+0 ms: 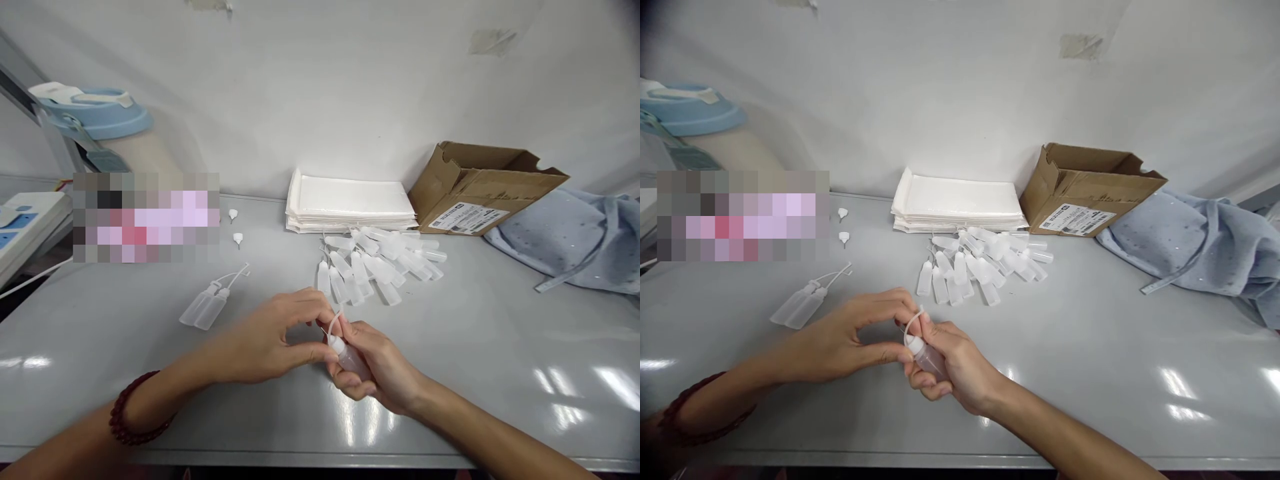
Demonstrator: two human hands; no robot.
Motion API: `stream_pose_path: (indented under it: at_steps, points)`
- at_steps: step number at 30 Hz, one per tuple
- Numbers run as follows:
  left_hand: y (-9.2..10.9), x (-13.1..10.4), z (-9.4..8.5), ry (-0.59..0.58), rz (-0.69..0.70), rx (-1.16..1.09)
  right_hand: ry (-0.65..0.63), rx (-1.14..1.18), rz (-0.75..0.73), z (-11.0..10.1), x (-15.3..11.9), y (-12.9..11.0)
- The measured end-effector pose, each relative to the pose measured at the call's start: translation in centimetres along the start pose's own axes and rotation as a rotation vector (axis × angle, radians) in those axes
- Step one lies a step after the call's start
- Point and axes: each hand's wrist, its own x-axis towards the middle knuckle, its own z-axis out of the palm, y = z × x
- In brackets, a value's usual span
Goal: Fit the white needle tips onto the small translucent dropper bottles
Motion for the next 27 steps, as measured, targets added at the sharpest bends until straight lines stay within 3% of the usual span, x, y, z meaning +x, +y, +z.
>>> stream_pose_path:
  at_steps: [8,12,16,22,27]
  points:
    - [0.27,0.16,-0.2,0.084,-0.185,0.084,0.027,-0.077,-0.116,0.2,-0.01,-0.37]
    - [0.22,0.3,0.21,0.05,-0.254,0.111,0.045,-0.078,-0.11,0.14,0.15,0.01]
    - [0.11,0.2,0.08,-0.027,-0.181,0.084,0.047,-0.03,-0.039,-0.04,0.13,0.25]
    - [0.17,0.03,0.02,-0.012,-0.037,0.045,0.037,-0.086,-0.028,-0.13,0.03,-0.19]
    - [0.58,0.3,0.31,0.079,-0.185,0.047,0.05,-0.162,-0.121,0.11,0.11,-0.32]
